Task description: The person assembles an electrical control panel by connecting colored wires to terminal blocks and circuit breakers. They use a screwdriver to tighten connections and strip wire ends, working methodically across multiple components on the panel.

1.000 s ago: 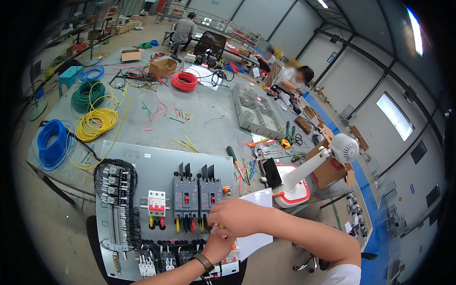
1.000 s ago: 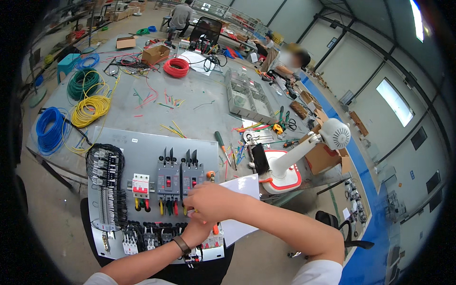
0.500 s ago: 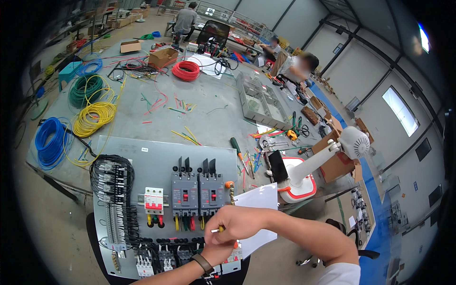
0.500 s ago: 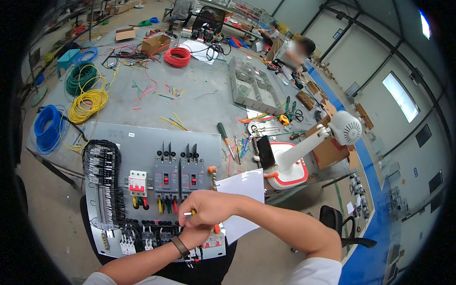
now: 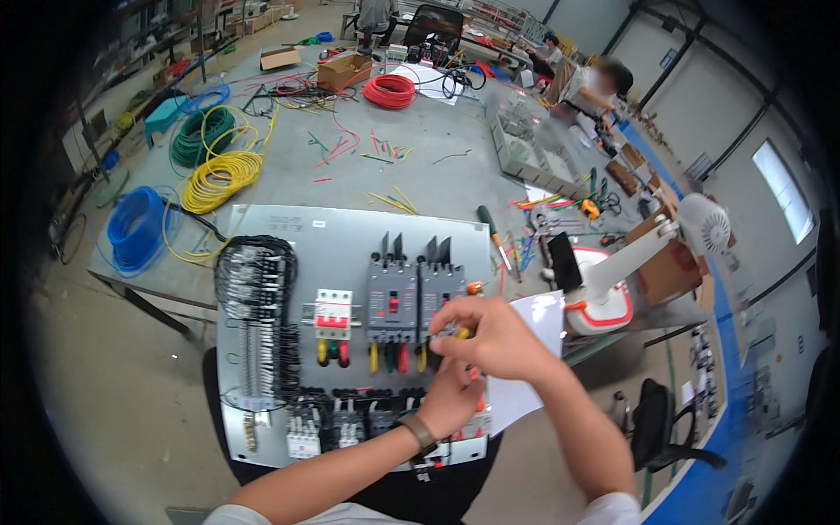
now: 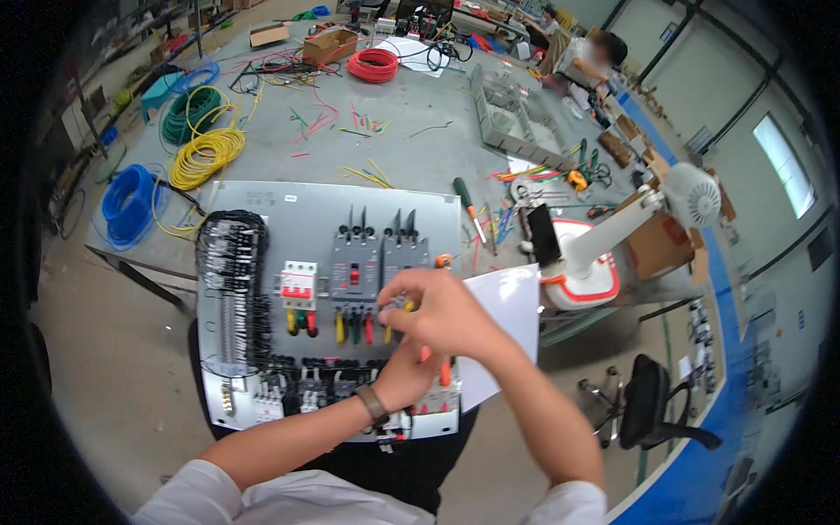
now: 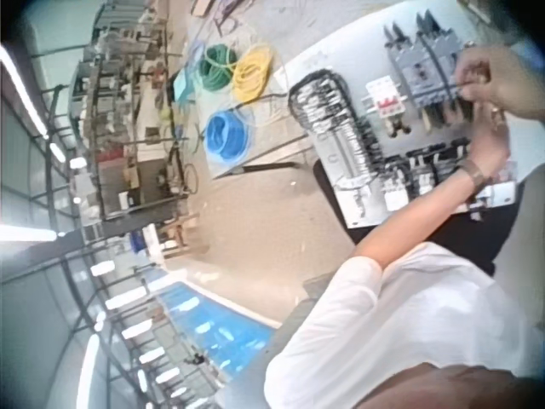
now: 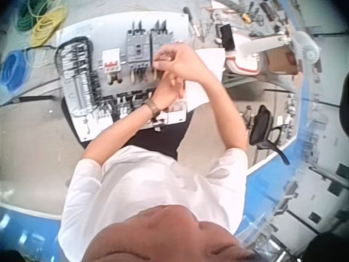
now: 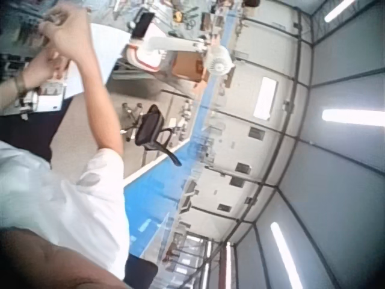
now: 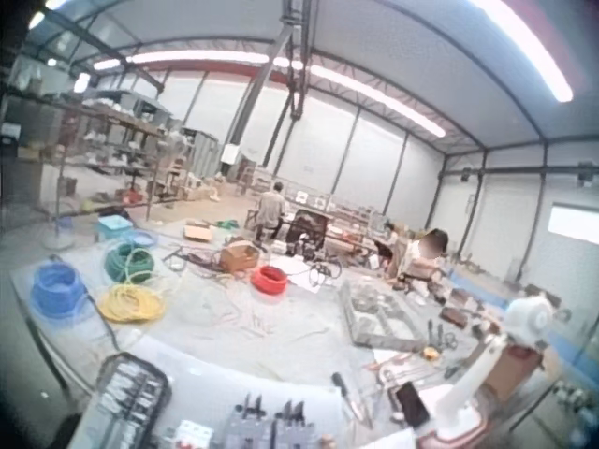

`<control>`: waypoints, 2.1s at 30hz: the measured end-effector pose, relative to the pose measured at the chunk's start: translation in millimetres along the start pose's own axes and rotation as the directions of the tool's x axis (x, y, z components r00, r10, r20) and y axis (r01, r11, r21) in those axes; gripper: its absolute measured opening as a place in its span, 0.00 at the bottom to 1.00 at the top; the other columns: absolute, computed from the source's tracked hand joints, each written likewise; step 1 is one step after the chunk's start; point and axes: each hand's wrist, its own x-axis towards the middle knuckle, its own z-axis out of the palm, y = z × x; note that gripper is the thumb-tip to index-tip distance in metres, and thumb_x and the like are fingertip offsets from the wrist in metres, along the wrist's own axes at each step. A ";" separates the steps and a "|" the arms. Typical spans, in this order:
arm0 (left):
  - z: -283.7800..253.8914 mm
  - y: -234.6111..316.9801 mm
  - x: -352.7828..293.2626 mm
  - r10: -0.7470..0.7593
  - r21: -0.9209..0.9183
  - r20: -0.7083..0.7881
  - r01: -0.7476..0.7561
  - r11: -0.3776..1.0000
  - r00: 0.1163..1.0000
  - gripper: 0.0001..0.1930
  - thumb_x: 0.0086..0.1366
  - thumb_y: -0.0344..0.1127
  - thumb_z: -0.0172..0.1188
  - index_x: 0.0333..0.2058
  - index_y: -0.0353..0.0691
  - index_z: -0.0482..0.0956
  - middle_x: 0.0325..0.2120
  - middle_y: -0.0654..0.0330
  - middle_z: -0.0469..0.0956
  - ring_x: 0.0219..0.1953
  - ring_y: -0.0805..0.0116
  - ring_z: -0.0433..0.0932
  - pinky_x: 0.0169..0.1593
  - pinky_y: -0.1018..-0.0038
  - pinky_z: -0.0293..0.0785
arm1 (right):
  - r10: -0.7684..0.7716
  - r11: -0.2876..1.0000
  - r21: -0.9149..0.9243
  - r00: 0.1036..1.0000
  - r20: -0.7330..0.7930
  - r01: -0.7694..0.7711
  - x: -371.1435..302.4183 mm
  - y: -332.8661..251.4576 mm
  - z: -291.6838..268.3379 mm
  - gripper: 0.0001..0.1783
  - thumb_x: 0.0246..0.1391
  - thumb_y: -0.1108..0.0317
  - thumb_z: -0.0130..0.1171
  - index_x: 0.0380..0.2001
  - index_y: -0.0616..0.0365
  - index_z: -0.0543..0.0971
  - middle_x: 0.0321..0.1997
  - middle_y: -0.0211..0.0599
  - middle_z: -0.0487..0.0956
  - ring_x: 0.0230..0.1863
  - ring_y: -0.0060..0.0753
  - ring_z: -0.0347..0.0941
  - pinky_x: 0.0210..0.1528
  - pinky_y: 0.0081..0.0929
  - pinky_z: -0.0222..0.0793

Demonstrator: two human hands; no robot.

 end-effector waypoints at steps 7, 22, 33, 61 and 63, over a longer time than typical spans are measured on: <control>6.6 2.4 1.3 -0.050 0.034 -0.063 0.053 0.998 0.997 0.28 0.73 0.38 0.55 0.67 0.31 0.65 0.69 0.35 0.61 0.73 0.41 0.61 0.74 0.58 0.59 | -0.167 0.680 -0.734 0.974 -0.151 0.003 -27.6 -16.3 -9.9 0.19 0.55 0.54 0.73 0.40 0.58 0.85 0.43 0.42 0.84 0.36 0.42 0.82 0.41 0.38 0.78; 22.1 -6.8 3.9 -0.094 0.083 -0.032 0.096 0.992 0.995 0.22 0.70 0.31 0.53 0.61 0.32 0.72 0.64 0.36 0.69 0.70 0.37 0.63 0.71 0.52 0.64 | 0.228 0.394 0.912 0.949 -0.220 0.117 -66.9 53.5 33.5 0.15 0.73 0.56 0.56 0.51 0.55 0.76 0.67 0.51 0.75 0.53 0.51 0.82 0.54 0.48 0.80; 16.7 6.7 1.4 -0.197 -0.039 -0.134 0.193 0.980 0.971 0.29 0.66 0.34 0.57 0.63 0.24 0.67 0.65 0.35 0.67 0.64 0.35 0.69 0.67 0.55 0.67 | 0.376 0.573 0.818 0.901 -0.216 -0.043 -58.4 25.8 14.2 0.06 0.66 0.70 0.61 0.44 0.57 0.79 0.50 0.42 0.84 0.42 0.35 0.84 0.47 0.32 0.83; -1.4 1.3 -0.3 -0.247 -0.304 0.110 0.270 0.914 0.963 0.33 0.72 0.37 0.55 0.70 0.25 0.62 0.74 0.26 0.50 0.81 0.44 0.45 0.77 0.64 0.49 | -0.137 0.755 -0.614 0.971 0.198 0.232 -74.1 -4.6 -53.4 0.15 0.51 0.83 0.57 0.44 0.68 0.78 0.39 0.55 0.83 0.45 0.60 0.82 0.49 0.48 0.76; -2.0 2.0 0.3 -0.239 -0.340 0.130 0.270 0.901 0.962 0.34 0.72 0.37 0.55 0.72 0.26 0.60 0.75 0.28 0.49 0.81 0.45 0.44 0.77 0.64 0.49 | -0.155 0.713 -0.650 0.964 0.218 0.262 -70.0 -3.8 -51.9 0.13 0.51 0.82 0.59 0.42 0.67 0.78 0.39 0.52 0.83 0.45 0.56 0.82 0.50 0.46 0.76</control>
